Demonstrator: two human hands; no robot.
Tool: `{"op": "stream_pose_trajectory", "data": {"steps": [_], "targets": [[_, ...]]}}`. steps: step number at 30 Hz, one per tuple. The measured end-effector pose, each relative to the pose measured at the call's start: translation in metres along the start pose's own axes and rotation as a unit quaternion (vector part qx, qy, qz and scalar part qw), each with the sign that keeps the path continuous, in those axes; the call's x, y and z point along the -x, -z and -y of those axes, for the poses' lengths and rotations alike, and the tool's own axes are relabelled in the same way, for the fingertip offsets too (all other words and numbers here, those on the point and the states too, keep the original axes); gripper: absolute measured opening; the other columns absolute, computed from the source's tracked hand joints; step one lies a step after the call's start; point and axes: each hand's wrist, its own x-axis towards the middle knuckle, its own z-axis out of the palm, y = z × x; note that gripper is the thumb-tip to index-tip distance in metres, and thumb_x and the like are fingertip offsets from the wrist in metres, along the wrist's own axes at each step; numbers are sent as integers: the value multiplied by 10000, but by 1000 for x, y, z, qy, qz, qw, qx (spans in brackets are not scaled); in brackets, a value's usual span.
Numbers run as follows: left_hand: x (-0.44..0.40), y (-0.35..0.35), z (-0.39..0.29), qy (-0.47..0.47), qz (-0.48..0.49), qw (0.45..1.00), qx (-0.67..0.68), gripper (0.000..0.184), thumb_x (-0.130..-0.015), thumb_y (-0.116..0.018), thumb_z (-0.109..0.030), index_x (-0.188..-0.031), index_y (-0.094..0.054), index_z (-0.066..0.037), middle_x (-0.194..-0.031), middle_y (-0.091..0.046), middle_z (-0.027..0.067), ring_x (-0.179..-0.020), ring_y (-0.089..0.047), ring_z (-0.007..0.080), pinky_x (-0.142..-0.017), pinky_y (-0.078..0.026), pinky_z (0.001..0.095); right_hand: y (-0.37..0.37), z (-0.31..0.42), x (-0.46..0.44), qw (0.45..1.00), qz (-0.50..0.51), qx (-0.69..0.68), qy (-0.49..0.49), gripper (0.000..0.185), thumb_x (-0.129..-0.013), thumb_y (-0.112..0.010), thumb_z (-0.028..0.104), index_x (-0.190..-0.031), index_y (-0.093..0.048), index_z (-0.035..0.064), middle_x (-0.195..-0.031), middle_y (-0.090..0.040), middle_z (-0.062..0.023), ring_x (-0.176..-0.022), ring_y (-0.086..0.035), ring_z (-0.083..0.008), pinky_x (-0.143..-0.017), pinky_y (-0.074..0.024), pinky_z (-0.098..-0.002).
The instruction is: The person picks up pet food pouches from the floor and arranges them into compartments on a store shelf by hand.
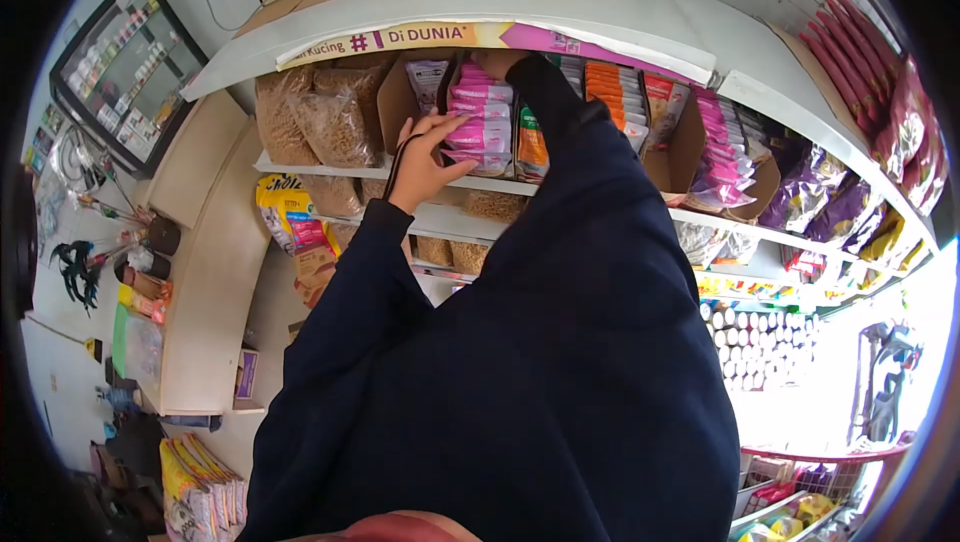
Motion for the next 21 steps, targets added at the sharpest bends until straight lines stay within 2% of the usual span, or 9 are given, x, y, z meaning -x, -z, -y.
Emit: {"op": "stream_pose_trajectory", "data": {"steps": [1,3,5,6,7,9,17,18,21], "targets": [[1,-1,0,3,-2,1000,-3,576,-624,-720,-339,-1150,-551,-177,-1078,-538,71,-1162,-402,312,-1007,-171,507,-7,3,5,998,-55,4,16,314,-861,-439,272,-1016,-556,25,-1014,-574,-186,-922,-537,-347,-835,-412,-402],[2,0,2,1,12,1000,-18,590,-635,-715,-340,-1174,-531,-188,-1127,-521,77,-1193,-370,312,-1015,-160,497,18,20,33,999,13,-29,15,282,-837,-445,215,-942,-583,-7,-894,-595,-210,-843,-563,-348,-777,-434,-426],[3,2,2,4,23,999,-31,605,-645,-710,-341,-1199,-512,-199,-1177,-504,83,-1224,-337,312,-1023,-148,487,56,62,71,993,-110,-29,7,225,-827,-460,164,-858,-601,-9,-799,-600,-192,-735,-571,-354,-670,-454,-421],[5,3,1,-8,20,999,-38,630,-653,-701,-347,-1224,-483,-193,-1220,-474,86,-1238,-313,319,-1024,-145,489,78,84,88,974,-195,-113,-32,184,-812,-500,140,-843,-615,-1,-822,-609,-173,-755,-587,-325,-658,-464,-387],[7,3,0,-18,17,999,-43,656,-661,-692,-353,-1250,-454,-187,-1262,-444,89,-1253,-289,327,-1025,-143,492,95,94,105,968,-189,-148,-74,177,-820,-535,139,-902,-620,6,-899,-617,-167,-834,-593,-312,-725,-466,-333],[11,0,1,-11,20,999,-27,676,-669,-685,-353,-1269,-425,-180,-1300,-404,89,-1260,-275,328,-1025,-141,493,110,102,137,953,-233,-178,-76,131,-768,-594,96,-849,-632,1,-860,-630,-149,-789,-608,-293,-696,-471,-322],[30,-1,-4,3,-17,1000,-12,819,-674,-682,-365,-1349,-268,-155,-1391,-245,146,-1289,-202,346,-1020,-140,498,70,134,255,914,-148,-261,-273,169,-828,-568,130,-780,-626,-21,-712,-623,-126,-630,-611,-164,-573,-455,-264],[34,1,-5,10,-28,999,-11,834,-670,-686,-372,-1353,-257,-158,-1401,-218,151,-1293,-187,349,-1018,-142,498,63,141,266,918,-96,-239,-303,210,-869,-497,139,-830,-620,-27,-740,-628,-95,-675,-591,-119,-619,-453,-240],[56,-5,4,37,-44,998,-14,856,-685,-674,-388,-1360,-223,-117,-1402,-191,181,-1296,-168,360,-1011,-145,499,35,167,283,883,-83,-315,-338,182,-859,-515,128,-873,-615,-23,-750,-629,-89,-687,-599,-115,-627,-460,-241]]}}
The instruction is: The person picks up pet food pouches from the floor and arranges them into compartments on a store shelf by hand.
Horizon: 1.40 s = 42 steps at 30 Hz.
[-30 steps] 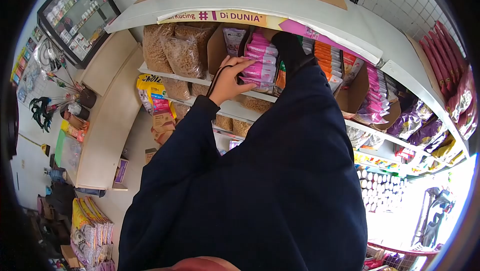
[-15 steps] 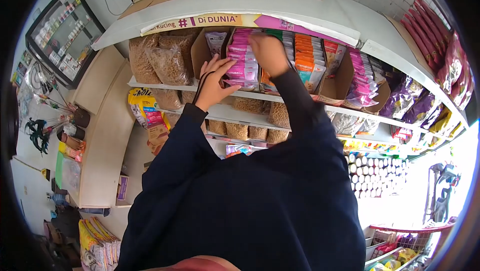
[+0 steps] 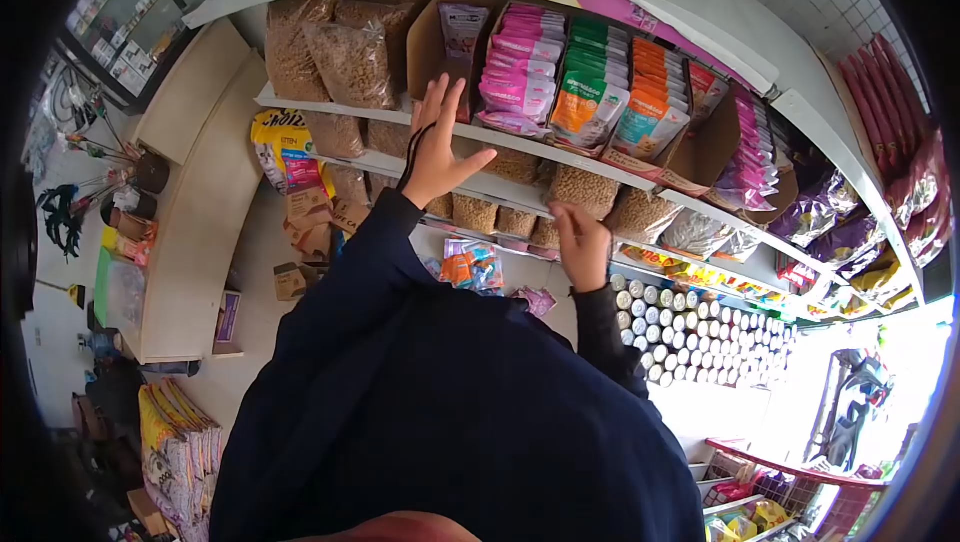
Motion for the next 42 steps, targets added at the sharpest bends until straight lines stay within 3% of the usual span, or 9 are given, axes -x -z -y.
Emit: {"op": "stream_pose_trajectory", "data": {"steps": [8,17,19,21,22,25,26,29,42], "targets": [[80,2,25,49,23,997,62,825,-737,-629,-348,-1371,-176,-75,-1399,-165,218,-1291,-150,389,-1012,-147,502,-53,25,25,995,82,-24,45,201,-810,-570,105,-985,-570,7,-745,-626,-125,-641,-631,-192,-570,-482,-275],[215,108,71,145,22,985,92,765,-763,-618,-272,-1345,-192,-16,-1357,-224,261,-1272,-201,392,-1015,-206,431,-152,68,92,980,169,-2,105,421,-770,-601,138,-1151,-453,37,-793,-620,-137,-627,-623,-248,-550,-478,-313],[253,139,79,140,-10,988,60,697,-769,-618,-225,-1326,-252,-24,-1320,-306,250,-1245,-287,355,-986,-271,393,-180,75,117,972,226,1,70,508,-758,-609,135,-1209,-389,50,-824,-613,-154,-624,-613,-276,-566,-472,-337],[291,167,85,250,39,959,131,606,-770,-621,-186,-1281,-336,-25,-1233,-428,221,-1159,-414,323,-929,-345,364,-206,85,143,954,285,4,88,552,-751,-612,148,-1234,-362,52,-862,-597,-182,-653,-606,-302,-586,-464,-362],[309,174,90,233,16,966,111,454,-783,-612,-158,-1178,-451,-3,-1088,-539,190,-1023,-528,293,-854,-409,344,-215,93,156,947,314,-20,69,561,-755,-600,164,-1246,-353,51,-869,-576,-210,-680,-596,-318,-605,-456,-376],[370,185,111,324,60,922,202,358,-796,-604,-158,-1090,-510,23,-1027,-574,169,-960,-565,266,-817,-435,326,-247,93,184,931,357,14,74,548,-762,-588,171,-1245,-359,51,-844,-573,-206,-682,-594,-309,-604,-458,-373],[389,181,114,312,19,922,227,314,-801,-603,-168,-1037,-543,30,-984,-598,159,-911,-590,240,-785,-455,307,-259,86,193,932,354,-3,75,526,-763,-592,179,-1234,-388,65,-839,-575,-183,-678,-593,-298,-616,-464,-369],[431,180,121,377,71,887,257,335,-801,-603,-189,-1054,-543,23,-977,-605,161,-895,-597,238,-787,-462,311,-278,80,209,924,375,-36,68,456,-761,-601,191,-1179,-463,73,-858,-596,-160,-708,-602,-286,-640,-475,-358],[550,118,114,514,194,798,248,307,-793,-605,-201,-998,-559,24,-901,-618,148,-798,-622,227,-709,-490,312,-291,-49,281,845,507,130,-113,350,-734,-630,261,-1031,-567,86,-840,-628,-119,-797,-607,-261,-702,-484,-362]]}}
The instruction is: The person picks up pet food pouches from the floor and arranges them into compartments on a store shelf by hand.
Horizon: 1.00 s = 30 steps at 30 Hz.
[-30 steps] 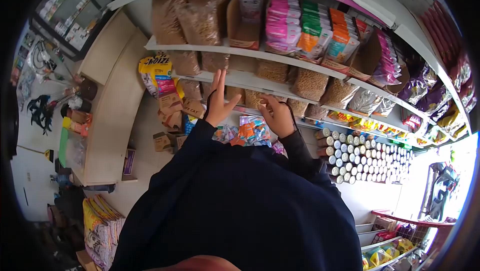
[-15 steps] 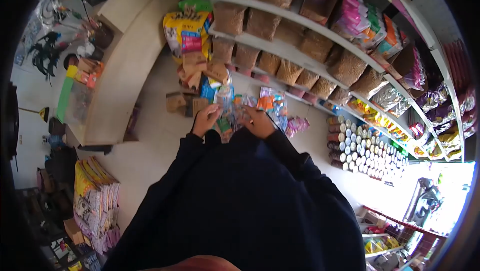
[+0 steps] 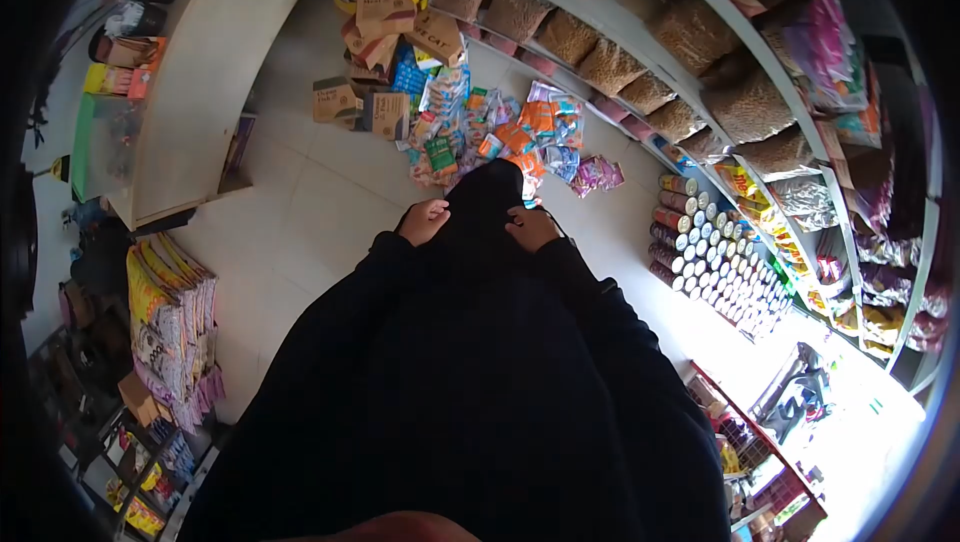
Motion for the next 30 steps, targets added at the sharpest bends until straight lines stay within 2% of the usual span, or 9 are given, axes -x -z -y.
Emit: {"op": "stream_pose_trajectory", "data": {"steps": [7,13,16,19,21,23,26,28,30], "targets": [[-26,-56,76,13,5,995,-100,256,-800,-604,-191,-951,-572,14,-847,-626,128,-757,-627,226,-666,-501,317,-45,-81,-52,997,-7,12,-74,285,-737,-623,272,-960,-602,96,-768,-637,-82,-738,-617,-245,-677,-486,-350],[-49,-103,135,46,-41,997,-51,234,-748,-641,-184,-886,-584,-4,-803,-619,130,-680,-612,253,-597,-490,344,-89,-161,-97,994,38,8,-105,278,-736,-614,282,-951,-610,106,-777,-636,-95,-746,-615,-256,-691,-487,-363],[-62,-120,167,59,-60,996,-34,214,-759,-635,-170,-879,-579,-1,-769,-621,126,-660,-619,243,-573,-491,325,-116,-211,-123,990,32,97,-95,277,-748,-584,309,-938,-615,110,-820,-635,-96,-779,-608,-275,-711,-483,-384],[-80,-131,192,71,-81,994,-14,201,-766,-631,-159,-875,-575,1,-740,-621,121,-642,-626,224,-558,-490,303,-129,-247,-160,976,114,157,-98,271,-753,-562,322,-922,-619,119,-900,-629,-90,-821,-599,-285,-728,-477,-400],[-93,-138,216,106,-84,991,13,188,-767,-626,-145,-876,-575,-1,-715,-624,118,-642,-627,204,-572,-493,290,-121,-236,-179,979,63,127,-148,260,-743,-567,315,-908,-622,123,-909,-628,-98,-816,-601,-280,-719,-479,-394],[-108,-144,235,91,-107,990,4,181,-766,-623,-140,-869,-574,0,-711,-625,119,-642,-628,205,-570,-492,290,-145,-282,-201,984,59,168,-27,271,-742,-560,306,-921,-616,111,-857,-632,-131,-790,-608,-281,-707,-480,-386],[-132,-145,262,132,-64,989,-19,194,-810,-594,-164,-930,-570,-13,-802,-640,109,-769,-641,189,-653,-501,275,-136,-268,-221,996,11,77,-43,313,-740,-566,290,-986,-595,99,-801,-641,-130,-763,-616,-282,-699,-485,-381],[-145,-148,274,134,-73,988,-10,195,-812,-590,-161,-935,-567,-12,-820,-640,115,-781,-640,195,-662,-501,276,-145,-274,-238,990,-3,35,-137,339,-744,-580,302,-1011,-586,93,-795,-642,-128,-772,-619,-274,-708,-483,-368],[-161,-151,289,137,-83,987,9,199,-815,-579,-154,-955,-561,-13,-858,-630,123,-771,-637,208,-661,-501,281,-154,-286,-253,987,-25,-12,-159,343,-737,-581,309,-1018,-579,112,-803,-640,-123,-781,-615,-283,-711,-478,-385]]}}
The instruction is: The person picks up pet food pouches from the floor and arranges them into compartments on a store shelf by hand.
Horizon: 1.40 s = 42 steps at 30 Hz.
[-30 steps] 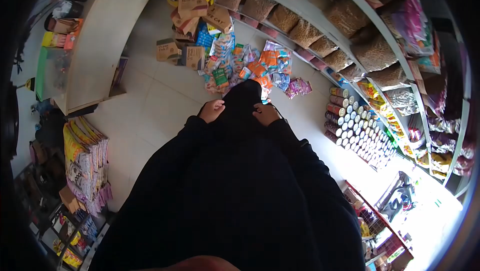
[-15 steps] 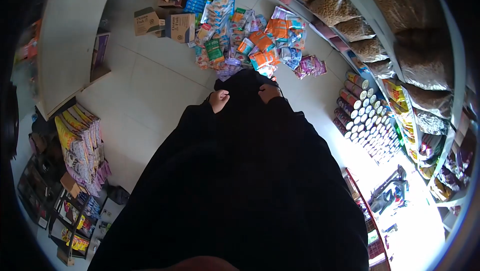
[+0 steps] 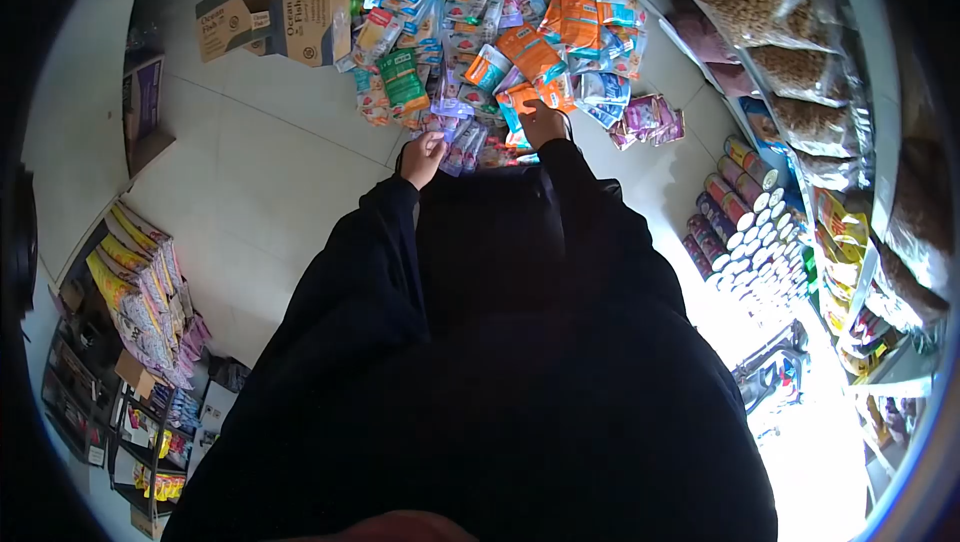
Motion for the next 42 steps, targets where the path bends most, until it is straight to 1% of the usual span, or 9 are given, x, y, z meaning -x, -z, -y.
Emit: {"op": "stream_pose_trajectory", "data": {"steps": [15,19,22,24,27,31,37,40,42], "targets": [[-95,-39,-23,-83,-90,992,36,335,-819,-566,-145,-1123,-491,-25,-1064,-543,168,-937,-579,263,-777,-463,333,-43,-33,-218,993,-99,-44,46,585,-731,-595,327,-1204,-423,30,-1089,-550,-217,-1014,-525,-360,-842,-424,-396],[-108,-45,-17,-71,-96,990,75,346,-813,-575,-142,-1127,-489,-27,-1077,-534,162,-943,-577,255,-781,-461,336,-76,-52,-252,966,-99,-230,60,637,-722,-607,318,-1212,-392,-27,-1185,-496,-208,-1118,-470,-315,-894,-393,-365],[-108,-46,-18,-65,-105,989,78,327,-815,-570,-136,-1114,-497,-25,-1076,-539,159,-932,-581,251,-786,-465,327,-80,-56,-259,919,-45,-393,-14,510,-715,-596,355,-1061,-518,-11,-888,-635,-162,-845,-609,-317,-760,-468,-387],[-104,-44,-20,-64,-111,988,82,314,-816,-567,-133,-1102,-506,-22,-1064,-552,157,-926,-584,245,-787,-466,321,-85,-61,-248,958,-38,-280,-49,399,-743,-583,278,-1016,-522,-6,-841,-625,-152,-760,-621,-271,-697,-488,-345],[-89,-43,-22,-40,-91,991,93,255,-832,-545,-142,-1054,-539,-16,-974,-612,142,-907,-601,216,-789,-464,297,-56,-37,-192,994,-31,100,-39,437,-748,-513,471,-724,-633,52,-631,-617,-128,-619,-629,-218,-586,-486,-331],[-52,-31,-48,17,-6,996,85,257,-848,-529,-169,-1055,-537,-16,-974,-612,128,-906,-602,208,-790,-461,299,-25,-20,-89,996,76,23,-27,399,-772,-497,429,-748,-600,44,-654,-595,-153,-673,-602,-294,-596,-453,-389],[18,4,-136,27,14,998,54,377,-822,-562,-192,-1120,-483,24,-1054,-573,186,-943,-590,261,-780,-469,323,54,51,78,963,103,-232,-87,258,-831,-547,234,-851,-611,-15,-644,-567,-39,-596,-537,-104,-550,-428,-267],[47,37,-189,-90,39,994,54,417,-837,-557,-235,-1148,-486,34,-946,-617,131,-867,-599,169,-741,-464,279,97,84,138,975,88,-201,28,218,-845,-552,209,-820,-612,1,-622,-542,-3,-577,-501,-65,-538,-407,-231],[69,77,-259,71,147,979,119,333,-843,-558,-185,-1098,-535,29,-867,-601,14,-760,-537,79,-697,-430,231,134,125,178,975,50,-207,60,218,-836,-565,219,-792,-619,13,-596,-548,-10,-573,-511,-71,-542,-417,-235]]}}
